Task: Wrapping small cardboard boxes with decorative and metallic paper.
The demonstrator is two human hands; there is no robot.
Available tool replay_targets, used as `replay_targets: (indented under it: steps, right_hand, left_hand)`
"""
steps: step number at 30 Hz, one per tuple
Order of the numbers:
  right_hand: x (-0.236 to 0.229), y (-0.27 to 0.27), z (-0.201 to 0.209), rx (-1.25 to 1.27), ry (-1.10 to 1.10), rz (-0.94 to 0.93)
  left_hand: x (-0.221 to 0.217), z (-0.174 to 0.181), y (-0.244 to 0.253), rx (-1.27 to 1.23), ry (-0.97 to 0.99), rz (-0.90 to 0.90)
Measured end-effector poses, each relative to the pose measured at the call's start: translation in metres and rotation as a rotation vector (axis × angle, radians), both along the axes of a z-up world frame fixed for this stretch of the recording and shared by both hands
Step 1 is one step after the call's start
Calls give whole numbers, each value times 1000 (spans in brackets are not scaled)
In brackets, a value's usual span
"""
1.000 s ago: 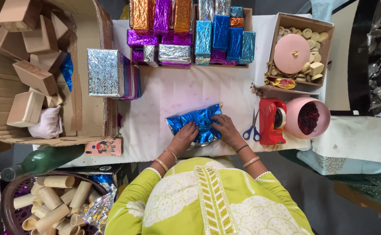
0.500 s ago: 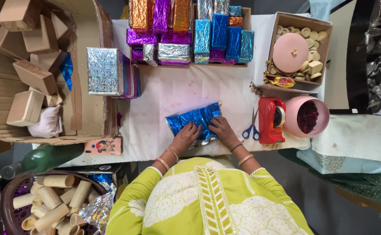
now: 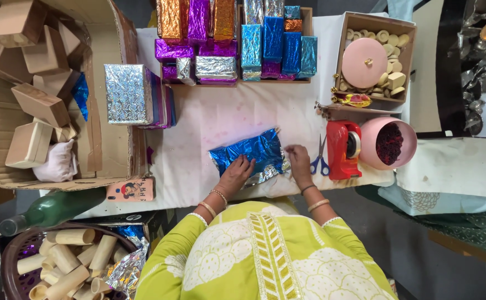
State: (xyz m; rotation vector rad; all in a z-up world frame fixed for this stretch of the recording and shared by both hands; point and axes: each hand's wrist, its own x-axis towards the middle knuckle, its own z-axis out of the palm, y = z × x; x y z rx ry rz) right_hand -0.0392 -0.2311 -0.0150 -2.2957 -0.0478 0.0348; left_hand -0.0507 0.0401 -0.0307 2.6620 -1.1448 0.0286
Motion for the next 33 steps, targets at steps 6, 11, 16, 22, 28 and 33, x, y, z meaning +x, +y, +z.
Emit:
replay_targets:
  steps: [6,11,16,22,28,33]
  right_hand:
    - [46,28,-7,203,162,-190]
    - [57,31,-53,115,269,-225]
    - [46,33,-45,139,178,-292]
    - [35,31,7,-18,71,-290]
    - [21,49,39,-127,-215,172]
    - [10,64,47,-486,-474,419]
  left_hand:
    - [1,1,-1,4,-37,-4]
    - [2,-2,-1,33,-78,-18]
    - [1,-4,-1,32,-92,-23]
    - [2,-12,-1,33,-139,-41]
    - [2,-18,1,30,-141,-62]
    - [4,-18,3,7,-155,-69]
